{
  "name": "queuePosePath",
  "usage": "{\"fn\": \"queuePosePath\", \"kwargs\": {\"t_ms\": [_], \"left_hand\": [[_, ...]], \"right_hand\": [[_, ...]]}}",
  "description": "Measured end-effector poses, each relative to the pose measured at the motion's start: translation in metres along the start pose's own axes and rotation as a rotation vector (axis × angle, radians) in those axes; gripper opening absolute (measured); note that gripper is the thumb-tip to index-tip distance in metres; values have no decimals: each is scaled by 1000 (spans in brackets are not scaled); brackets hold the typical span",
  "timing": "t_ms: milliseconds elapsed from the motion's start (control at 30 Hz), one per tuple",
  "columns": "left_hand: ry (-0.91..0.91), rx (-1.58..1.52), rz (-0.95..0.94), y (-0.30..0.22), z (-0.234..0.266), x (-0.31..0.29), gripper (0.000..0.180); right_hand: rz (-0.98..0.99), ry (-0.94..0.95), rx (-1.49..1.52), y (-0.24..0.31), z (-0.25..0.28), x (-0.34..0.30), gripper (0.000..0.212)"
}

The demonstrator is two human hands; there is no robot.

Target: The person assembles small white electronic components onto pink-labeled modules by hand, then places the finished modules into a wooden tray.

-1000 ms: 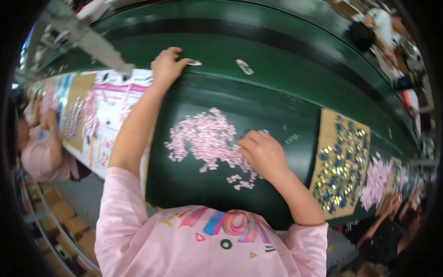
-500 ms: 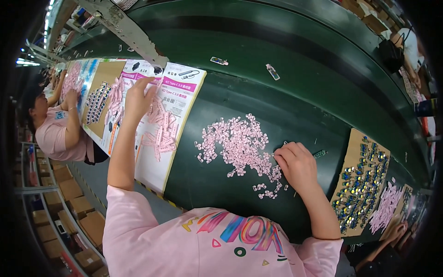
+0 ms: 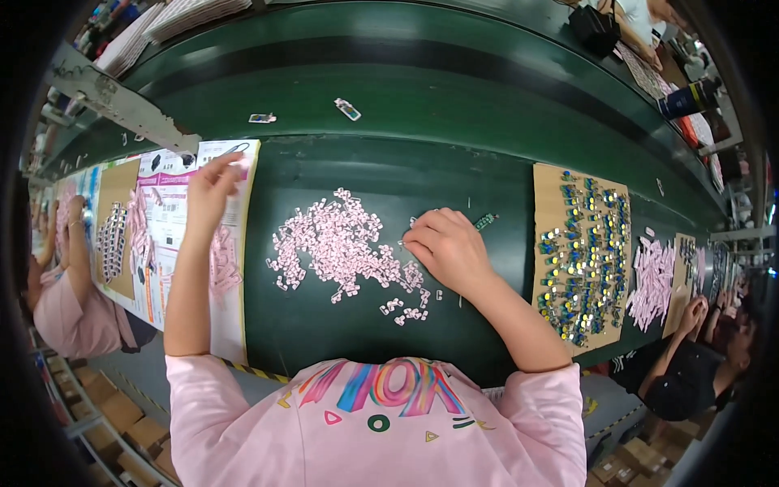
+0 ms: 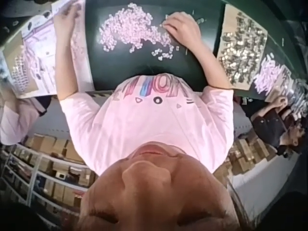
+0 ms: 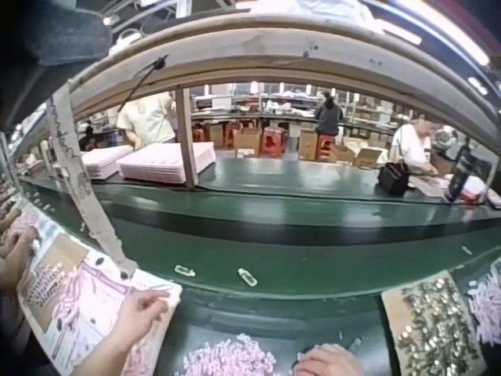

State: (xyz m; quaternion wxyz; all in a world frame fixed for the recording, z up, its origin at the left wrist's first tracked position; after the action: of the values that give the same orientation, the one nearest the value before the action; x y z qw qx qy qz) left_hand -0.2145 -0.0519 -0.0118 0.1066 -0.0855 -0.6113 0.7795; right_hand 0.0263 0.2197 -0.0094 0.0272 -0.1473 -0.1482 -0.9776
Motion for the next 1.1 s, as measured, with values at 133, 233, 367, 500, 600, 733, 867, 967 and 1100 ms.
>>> {"fn": "queuePosePath", "kwargs": {"t_ms": [133, 233, 367, 500, 600, 733, 867, 967, 1100], "left_hand": [[318, -402, 279, -13, -112, -68, 24], [418, -509, 362, -12, -155, -103, 23], [470, -592, 407, -22, -176, -127, 22], [482, -567, 374, -28, -179, -134, 23], [487, -417, 311, -31, -175, -135, 26], [464, -332, 220, -39, -171, -137, 30], [446, -296, 136, -44, -169, -136, 31], [444, -298, 82, -46, -169, -134, 32], [410, -249, 116, -33, -157, -126, 33]], "right_hand": [[-20, -105, 113, 6, 13, 4, 8], [7, -211, 118, 27, 43, 8, 10], [44, -273, 27, 38, 58, 8, 13], [98, -297, -62, 43, 61, 4, 15], [127, -295, -89, 46, 59, 2, 17], [159, -335, -99, 47, 58, -1, 17], [155, -343, -82, 46, 60, -2, 18], [134, -335, -74, 39, 65, -5, 19], [-18, -272, -104, -7, 71, -15, 20]]}}
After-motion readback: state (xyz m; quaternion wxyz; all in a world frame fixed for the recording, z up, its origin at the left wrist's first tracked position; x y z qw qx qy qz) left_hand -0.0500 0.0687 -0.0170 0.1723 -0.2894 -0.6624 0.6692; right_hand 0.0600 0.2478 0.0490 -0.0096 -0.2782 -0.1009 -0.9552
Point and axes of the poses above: each hand's wrist, its own x-axis towards the middle knuckle, its own z-axis out of the back of the hand, y = z × x, the point moved 10 cm from there along x, towards the middle knuckle, and after that the axes turned 14 degrees about -x, right-handed, at the moved point
